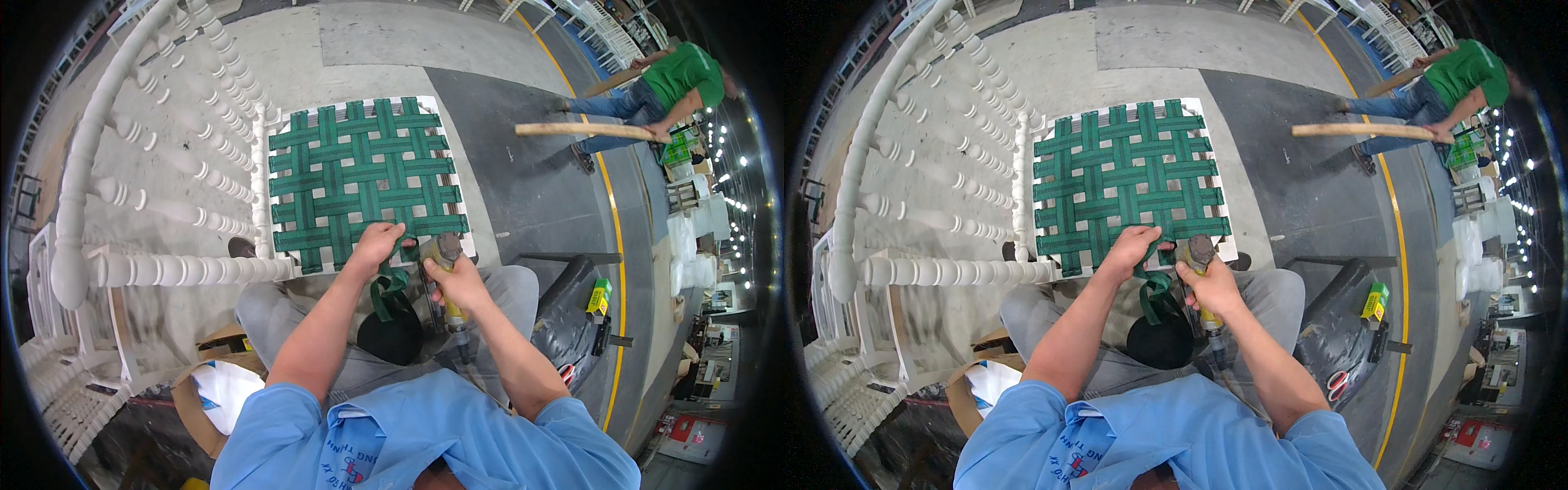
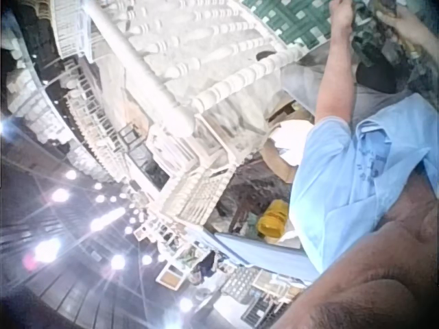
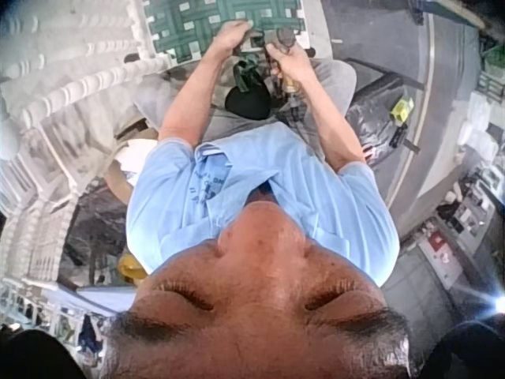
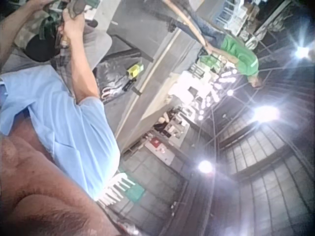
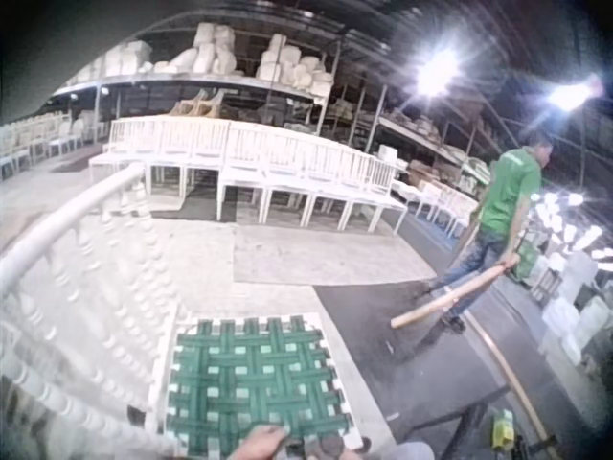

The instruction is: The person weaves green plastic straps into a white wooden chair seat, alternating over and under existing strands. They use a staple gun to secure the ends of the straps and scissors to trim excess material. The process continues until the seat is fully woven.

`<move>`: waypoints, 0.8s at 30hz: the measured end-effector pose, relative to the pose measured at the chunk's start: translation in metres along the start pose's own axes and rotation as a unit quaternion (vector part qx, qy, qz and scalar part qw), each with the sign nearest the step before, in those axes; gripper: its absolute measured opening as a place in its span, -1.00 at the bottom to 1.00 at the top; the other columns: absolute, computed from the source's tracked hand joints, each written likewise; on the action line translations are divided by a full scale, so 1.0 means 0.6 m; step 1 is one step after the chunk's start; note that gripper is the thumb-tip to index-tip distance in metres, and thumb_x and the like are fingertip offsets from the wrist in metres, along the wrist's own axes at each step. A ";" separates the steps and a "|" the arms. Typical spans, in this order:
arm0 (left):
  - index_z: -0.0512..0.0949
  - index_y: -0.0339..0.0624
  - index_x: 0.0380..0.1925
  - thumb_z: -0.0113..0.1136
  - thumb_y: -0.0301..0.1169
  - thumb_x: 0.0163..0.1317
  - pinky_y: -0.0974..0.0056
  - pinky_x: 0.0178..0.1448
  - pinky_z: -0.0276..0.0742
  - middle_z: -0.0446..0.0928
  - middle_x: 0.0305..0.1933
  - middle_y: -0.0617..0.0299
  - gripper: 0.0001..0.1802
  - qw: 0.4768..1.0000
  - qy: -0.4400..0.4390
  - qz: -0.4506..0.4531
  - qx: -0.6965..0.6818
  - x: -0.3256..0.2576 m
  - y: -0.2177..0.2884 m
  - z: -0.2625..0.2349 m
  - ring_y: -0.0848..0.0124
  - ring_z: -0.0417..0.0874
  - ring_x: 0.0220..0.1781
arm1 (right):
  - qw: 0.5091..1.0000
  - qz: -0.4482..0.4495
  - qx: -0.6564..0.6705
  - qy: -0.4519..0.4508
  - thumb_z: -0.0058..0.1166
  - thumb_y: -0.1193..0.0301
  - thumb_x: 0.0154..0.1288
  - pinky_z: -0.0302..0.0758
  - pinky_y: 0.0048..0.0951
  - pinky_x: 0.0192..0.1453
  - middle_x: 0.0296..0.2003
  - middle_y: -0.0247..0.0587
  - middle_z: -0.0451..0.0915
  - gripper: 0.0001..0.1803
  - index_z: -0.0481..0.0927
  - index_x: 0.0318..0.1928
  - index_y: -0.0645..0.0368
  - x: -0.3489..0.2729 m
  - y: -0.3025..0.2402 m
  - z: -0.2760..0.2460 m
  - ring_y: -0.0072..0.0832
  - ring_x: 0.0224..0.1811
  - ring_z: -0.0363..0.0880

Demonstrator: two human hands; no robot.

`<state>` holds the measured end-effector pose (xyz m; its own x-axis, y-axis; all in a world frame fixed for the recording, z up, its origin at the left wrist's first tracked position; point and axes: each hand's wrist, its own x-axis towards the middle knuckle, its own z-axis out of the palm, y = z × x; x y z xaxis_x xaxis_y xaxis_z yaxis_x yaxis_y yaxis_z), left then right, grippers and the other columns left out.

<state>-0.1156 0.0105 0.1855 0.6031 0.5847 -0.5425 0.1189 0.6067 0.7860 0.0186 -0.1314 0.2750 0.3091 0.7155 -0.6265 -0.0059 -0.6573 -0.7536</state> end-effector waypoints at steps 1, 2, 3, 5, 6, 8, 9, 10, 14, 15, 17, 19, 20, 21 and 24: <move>0.68 -0.36 -0.16 0.08 -0.21 0.54 0.26 -0.24 0.55 0.74 -0.18 0.15 -0.61 1.000 -0.004 -0.012 -0.009 -0.001 0.000 0.000 0.48 0.62 -0.29 | 1.000 -0.002 -0.004 -0.003 0.21 0.24 0.51 0.45 -0.53 -0.65 -0.30 -0.34 0.59 -0.56 0.45 0.25 0.13 0.001 0.001 0.000 -0.59 -0.67 0.50; 0.68 -0.37 -0.16 0.09 -0.21 0.54 0.26 -0.21 0.56 0.74 -0.18 0.15 -0.61 1.000 -0.006 -0.022 -0.019 -0.001 0.004 -0.003 0.47 0.63 -0.28 | 1.000 -0.005 -0.009 -0.007 0.21 0.25 0.51 0.44 -0.53 -0.66 -0.31 -0.34 0.59 -0.57 0.46 0.25 0.13 0.003 -0.005 0.003 -0.60 -0.67 0.49; 0.68 -0.38 -0.16 0.09 -0.21 0.54 0.26 -0.18 0.58 0.74 -0.18 0.14 -0.61 0.999 -0.008 -0.032 -0.028 -0.002 0.007 -0.005 0.45 0.65 -0.27 | 1.000 -0.008 -0.008 -0.010 0.20 0.25 0.51 0.44 -0.53 -0.66 -0.32 -0.34 0.58 -0.58 0.46 0.24 0.12 0.001 -0.009 0.007 -0.60 -0.67 0.49; 0.68 -0.39 -0.15 0.10 -0.20 0.54 0.26 -0.14 0.60 0.74 -0.17 0.14 -0.60 0.999 -0.005 -0.038 -0.020 -0.004 0.010 -0.007 0.44 0.67 -0.24 | 1.000 -0.010 -0.005 -0.017 0.19 0.26 0.52 0.43 -0.53 -0.66 -0.33 -0.34 0.58 -0.60 0.48 0.22 0.12 -0.006 -0.011 0.016 -0.61 -0.68 0.48; 0.67 -0.40 -0.15 0.11 -0.20 0.54 0.26 -0.13 0.61 0.75 -0.16 0.14 -0.60 0.999 -0.004 -0.042 -0.016 -0.006 0.009 -0.008 0.43 0.68 -0.23 | 1.000 -0.010 -0.009 -0.010 0.19 0.26 0.52 0.43 -0.52 -0.66 -0.33 -0.33 0.58 -0.61 0.48 0.22 0.12 -0.006 -0.010 0.023 -0.61 -0.68 0.47; 0.68 -0.40 -0.14 0.12 -0.19 0.53 0.24 -0.13 0.62 0.74 -0.15 0.12 -0.59 0.999 -0.009 -0.040 -0.024 -0.006 0.010 -0.013 0.42 0.69 -0.22 | 1.000 -0.013 -0.016 0.003 0.18 0.26 0.52 0.43 -0.52 -0.66 -0.34 -0.33 0.58 -0.62 0.48 0.22 0.12 -0.004 -0.011 0.035 -0.61 -0.68 0.47; 0.68 -0.40 -0.13 0.13 -0.18 0.53 0.24 -0.13 0.62 0.74 -0.15 0.12 -0.59 0.999 -0.011 -0.038 -0.028 -0.006 0.010 -0.017 0.41 0.69 -0.22 | 1.000 -0.014 -0.014 -0.012 0.19 0.25 0.52 0.44 -0.51 -0.66 -0.34 -0.32 0.58 -0.60 0.47 0.23 0.12 -0.004 -0.013 0.036 -0.60 -0.68 0.48; 0.68 -0.41 -0.12 0.14 -0.19 0.52 0.23 -0.11 0.62 0.74 -0.14 0.11 -0.59 0.999 -0.008 -0.042 -0.032 -0.007 0.009 -0.021 0.40 0.69 -0.20 | 0.999 -0.015 -0.011 -0.026 0.20 0.25 0.51 0.44 -0.51 -0.66 -0.34 -0.32 0.58 -0.59 0.46 0.24 0.12 -0.004 -0.014 0.037 -0.59 -0.67 0.50; 0.68 -0.42 -0.08 0.18 -0.21 0.48 0.23 0.00 0.60 0.73 -0.10 0.10 -0.60 0.997 -0.029 -0.004 -0.077 -0.006 0.000 -0.028 0.34 0.70 -0.13 | 0.998 0.002 -0.057 -0.019 0.24 0.20 0.48 0.50 -0.47 -0.63 -0.32 -0.28 0.62 -0.48 0.41 0.29 0.15 -0.006 -0.013 0.044 -0.52 -0.63 0.58; 0.68 -0.43 -0.07 0.19 -0.22 0.47 0.23 0.03 0.60 0.72 -0.08 0.10 -0.61 0.994 -0.055 0.022 -0.092 0.002 0.002 -0.027 0.33 0.70 -0.11 | 0.998 -0.001 -0.056 -0.033 0.24 0.17 0.46 0.55 -0.45 -0.60 -0.29 -0.25 0.64 -0.45 0.41 0.30 0.16 -0.005 -0.006 0.043 -0.49 -0.60 0.62; 0.66 -0.45 0.00 0.20 -0.27 0.45 0.22 0.14 0.59 0.72 -0.06 0.12 -0.61 0.993 -0.076 -0.017 -0.083 -0.002 0.005 -0.008 0.29 0.71 -0.02 | 0.996 0.030 -0.087 0.002 0.24 0.09 0.44 0.64 -0.42 -0.54 -0.25 -0.18 0.67 -0.40 0.41 0.30 0.18 -0.013 0.000 0.009 -0.44 -0.55 0.68; 0.62 -0.45 0.08 0.15 -0.30 0.47 0.20 0.10 0.67 0.72 -0.04 0.03 -0.61 0.987 -0.087 0.014 -0.136 -0.001 -0.002 -0.015 0.26 0.76 -0.05 | 0.999 -0.025 -0.025 -0.020 0.26 0.05 0.44 0.65 -0.42 -0.53 -0.24 -0.15 0.67 -0.36 0.39 0.31 0.17 -0.039 -0.014 -0.010 -0.48 -0.54 0.68; 0.63 -0.44 0.07 0.14 -0.30 0.48 0.24 -0.02 0.68 0.73 -0.06 -0.01 -0.62 0.989 -0.083 0.008 -0.121 -0.004 -0.002 -0.018 0.28 0.78 -0.15 | 1.000 -0.030 0.006 0.004 0.27 0.08 0.43 0.63 -0.44 -0.54 -0.25 -0.18 0.65 -0.39 0.41 0.29 0.17 -0.060 -0.026 -0.028 -0.51 -0.55 0.66; 0.64 -0.43 0.04 0.12 -0.30 0.49 0.27 -0.08 0.67 0.75 -0.09 0.00 -0.63 0.993 -0.088 0.008 -0.072 -0.007 0.005 -0.030 0.30 0.78 -0.20 | 0.997 -0.069 0.035 0.016 0.28 0.12 0.45 0.61 -0.46 -0.54 -0.30 -0.24 0.62 -0.44 0.43 0.26 0.17 -0.078 -0.037 -0.049 -0.54 -0.54 0.64; 0.65 -0.41 0.02 0.22 -0.23 0.41 0.22 -0.01 0.65 0.76 -0.09 0.00 -0.58 0.971 -0.089 0.081 0.209 -0.025 0.003 -0.013 0.24 0.77 -0.13 | 0.984 -0.103 0.120 0.077 0.26 0.14 0.47 0.60 -0.47 -0.51 -0.32 -0.29 0.61 -0.57 0.52 0.13 0.14 -0.157 -0.035 -0.152 -0.56 -0.53 0.62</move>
<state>-0.1307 0.0071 0.1926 0.7628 0.5298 -0.3707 0.2975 0.2215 0.9287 0.0762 -0.2061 0.3680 0.4681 0.7709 -0.4319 -0.1467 -0.4142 -0.8983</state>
